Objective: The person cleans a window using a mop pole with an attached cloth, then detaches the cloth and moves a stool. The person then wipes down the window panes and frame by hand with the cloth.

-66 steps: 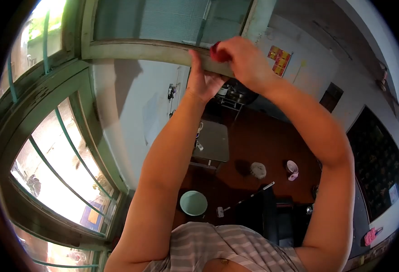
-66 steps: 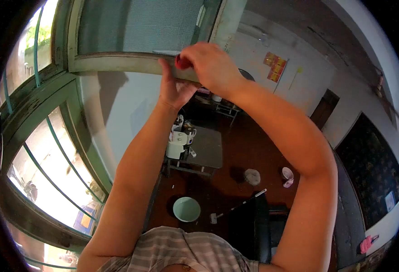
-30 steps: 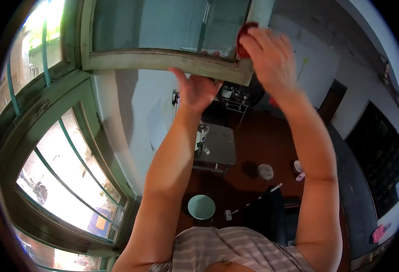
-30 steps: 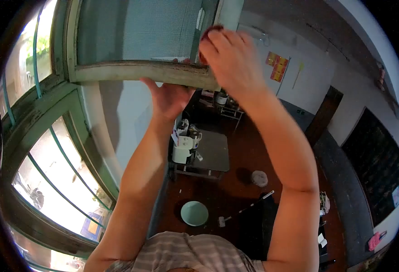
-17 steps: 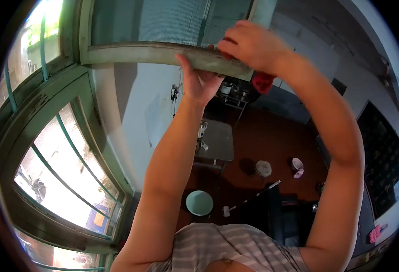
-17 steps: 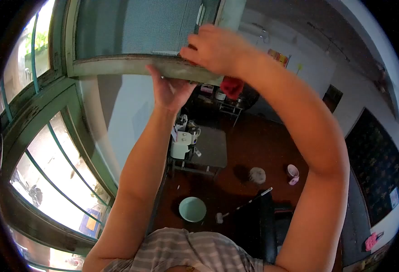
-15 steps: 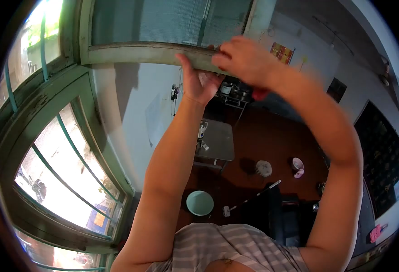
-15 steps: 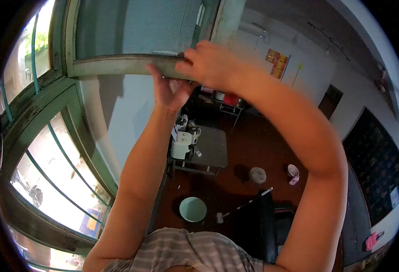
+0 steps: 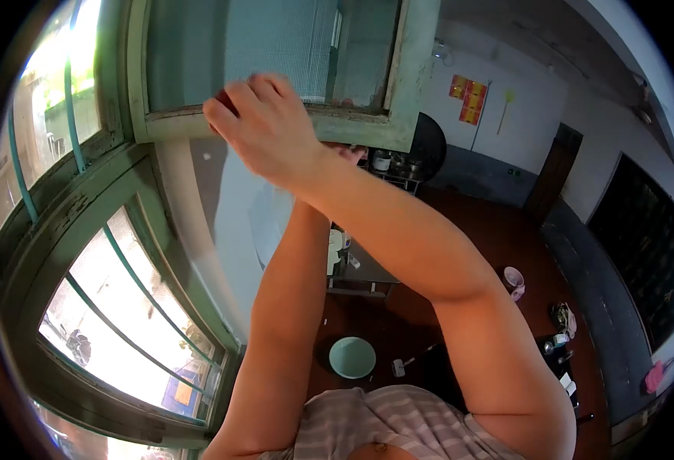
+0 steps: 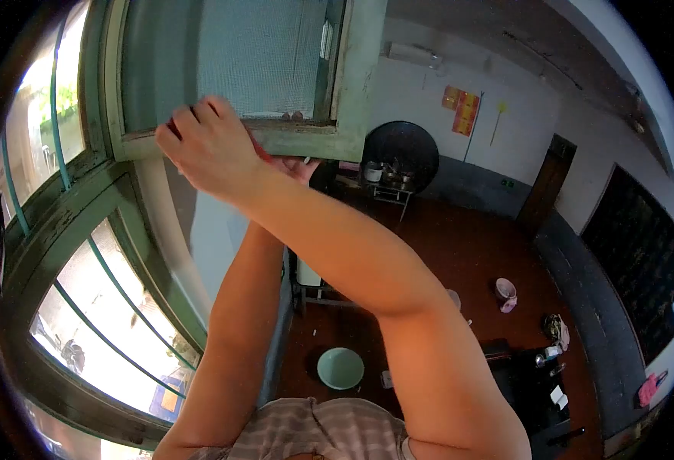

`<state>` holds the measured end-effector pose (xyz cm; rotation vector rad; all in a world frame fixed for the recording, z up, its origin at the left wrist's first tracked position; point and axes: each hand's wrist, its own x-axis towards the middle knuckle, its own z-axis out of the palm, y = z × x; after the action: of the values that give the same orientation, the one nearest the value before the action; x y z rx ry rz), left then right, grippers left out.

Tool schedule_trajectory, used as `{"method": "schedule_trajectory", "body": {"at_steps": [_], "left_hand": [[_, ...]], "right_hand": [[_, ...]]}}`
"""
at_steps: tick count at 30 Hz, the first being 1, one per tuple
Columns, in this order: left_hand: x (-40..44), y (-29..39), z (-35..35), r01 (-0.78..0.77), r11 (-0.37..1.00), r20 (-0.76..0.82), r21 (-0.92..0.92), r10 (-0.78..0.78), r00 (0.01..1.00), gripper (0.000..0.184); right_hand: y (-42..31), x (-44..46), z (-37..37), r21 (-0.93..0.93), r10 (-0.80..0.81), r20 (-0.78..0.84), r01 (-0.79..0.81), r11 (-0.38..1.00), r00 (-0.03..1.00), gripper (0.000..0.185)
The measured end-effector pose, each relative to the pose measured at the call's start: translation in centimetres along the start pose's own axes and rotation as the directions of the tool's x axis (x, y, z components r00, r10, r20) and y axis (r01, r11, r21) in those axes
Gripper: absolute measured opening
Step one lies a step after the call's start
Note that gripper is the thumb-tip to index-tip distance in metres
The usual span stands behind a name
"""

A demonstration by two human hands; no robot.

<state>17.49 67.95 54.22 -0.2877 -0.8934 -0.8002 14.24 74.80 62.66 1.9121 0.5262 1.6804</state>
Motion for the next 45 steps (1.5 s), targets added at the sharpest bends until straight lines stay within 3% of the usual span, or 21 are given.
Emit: {"method": "schedule_trajectory", "body": {"at_steps": [2, 7, 11, 14, 15, 16, 18, 20, 22, 23, 25, 26, 29, 32, 35, 38, 41, 43, 45], "left_hand": [[0.5, 0.6, -2.2, 0.065, 0.997, 0.155, -0.044, -0.058, 0.986, 0.072], [1.0, 0.5, -5.5, 0.121, 0.988, 0.351, -0.096, -0.08, 0.933, 0.071], [0.5, 0.6, -2.9, 0.109, 0.984, 0.29, -0.143, -0.064, 0.955, 0.078], [0.1, 0.8, 1.1, 0.082, 0.981, 0.228, -0.175, -0.041, 0.973, 0.084], [-0.1, 1.0, 1.5, 0.071, 0.98, 0.208, -0.184, -0.032, 0.978, 0.086], [-0.4, 1.1, 1.4, 0.156, 0.977, 0.144, -0.143, -0.135, 0.98, 0.101], [0.3, 0.8, 1.4, 0.007, 0.997, -0.097, 0.08, 0.001, 0.995, 0.105], [0.3, 1.0, 1.4, 0.075, 0.997, 0.016, 0.035, -0.076, 0.997, 0.106], [0.3, 0.9, 1.5, 0.109, 0.994, 0.086, -0.008, -0.108, 0.99, 0.106], [0.3, 0.8, 1.6, 0.107, 0.994, 0.097, -0.03, -0.104, 0.99, 0.105], [0.0, 0.6, 2.0, 0.091, 0.994, 0.062, -0.063, -0.087, 0.994, 0.105], [0.0, 0.6, 2.5, 0.076, 0.995, 0.022, -0.071, -0.075, 0.997, 0.106], [-0.1, 0.7, 3.0, 0.065, 0.996, -0.023, -0.066, -0.067, 0.998, 0.108], [-0.1, 0.8, 3.4, 0.06, 0.997, -0.056, -0.039, -0.062, 0.997, 0.111], [0.1, 0.8, 3.2, 0.056, 0.998, -0.052, 0.028, -0.055, 0.997, 0.114], [0.0, 0.8, 3.4, 0.057, 0.995, -0.035, 0.076, -0.055, 0.998, 0.114], [0.1, 0.8, 3.1, 0.058, 0.997, -0.037, 0.046, -0.056, 0.998, 0.111], [0.0, 0.6, 2.5, 0.042, 0.999, -0.019, 0.024, -0.042, 0.999, 0.105], [0.0, 0.5, 1.7, 0.014, 1.0, 0.033, 0.018, -0.015, 0.999, 0.098]], "right_hand": [[1.7, 1.5, 1.2, -0.076, -0.102, -0.005, 0.102, 0.992, 0.995, 0.019], [3.1, -0.8, 1.3, 0.09, -0.074, 0.296, 0.05, 0.995, 0.952, 0.022], [3.5, -1.0, -3.3, 0.106, 0.093, 0.431, -0.152, 0.983, 0.898, 0.026], [4.7, -0.8, -5.8, 0.097, 0.137, 0.59, -0.238, 0.966, 0.796, 0.028], [5.3, -1.4, -6.6, 0.113, 0.082, 0.588, -0.182, 0.977, 0.805, 0.026], [5.9, -1.8, -7.5, 0.127, 0.026, 0.584, -0.122, 0.984, 0.811, 0.025], [6.2, -2.5, -10.5, 0.076, -0.016, 0.655, -0.044, 0.996, 0.756, 0.026], [7.9, -4.1, -12.2, 0.06, -0.069, 0.701, 0.038, 0.998, 0.709, 0.018], [8.3, -2.7, -14.4, -0.127, 0.042, 0.658, 0.055, 0.99, 0.752, 0.019], [8.3, -1.8, -15.1, -0.219, 0.096, 0.627, 0.057, 0.974, 0.774, 0.019], [9.8, 0.2, -14.1, -0.278, -0.165, 0.36, 0.274, 0.921, 0.918, 0.02], [11.0, 1.0, -13.1, -0.335, -0.301, 0.217, 0.361, 0.87, 0.929, 0.02], [14.5, -0.2, -9.6, -0.356, -0.373, 0.48, 0.565, 0.745, 0.794, 0.022], [13.5, -1.5, -10.1, -0.227, -0.392, 0.597, 0.616, 0.754, 0.7, 0.022], [11.9, -3.1, -10.5, -0.054, -0.395, 0.653, 0.56, 0.827, 0.646, 0.022], [10.5, -5.3, -9.6, -0.076, -0.366, 0.502, 0.461, 0.884, 0.784, 0.019], [8.9, -6.1, -8.6, -0.108, -0.092, 0.334, 0.135, 0.985, 0.938, 0.019], [7.2, -5.7, -7.6, -0.165, 0.114, 0.266, -0.072, 0.984, 0.957, 0.017], [5.0, -4.9, -5.6, -0.056, 0.298, 0.201, -0.293, 0.954, 0.933, 0.015]]}}
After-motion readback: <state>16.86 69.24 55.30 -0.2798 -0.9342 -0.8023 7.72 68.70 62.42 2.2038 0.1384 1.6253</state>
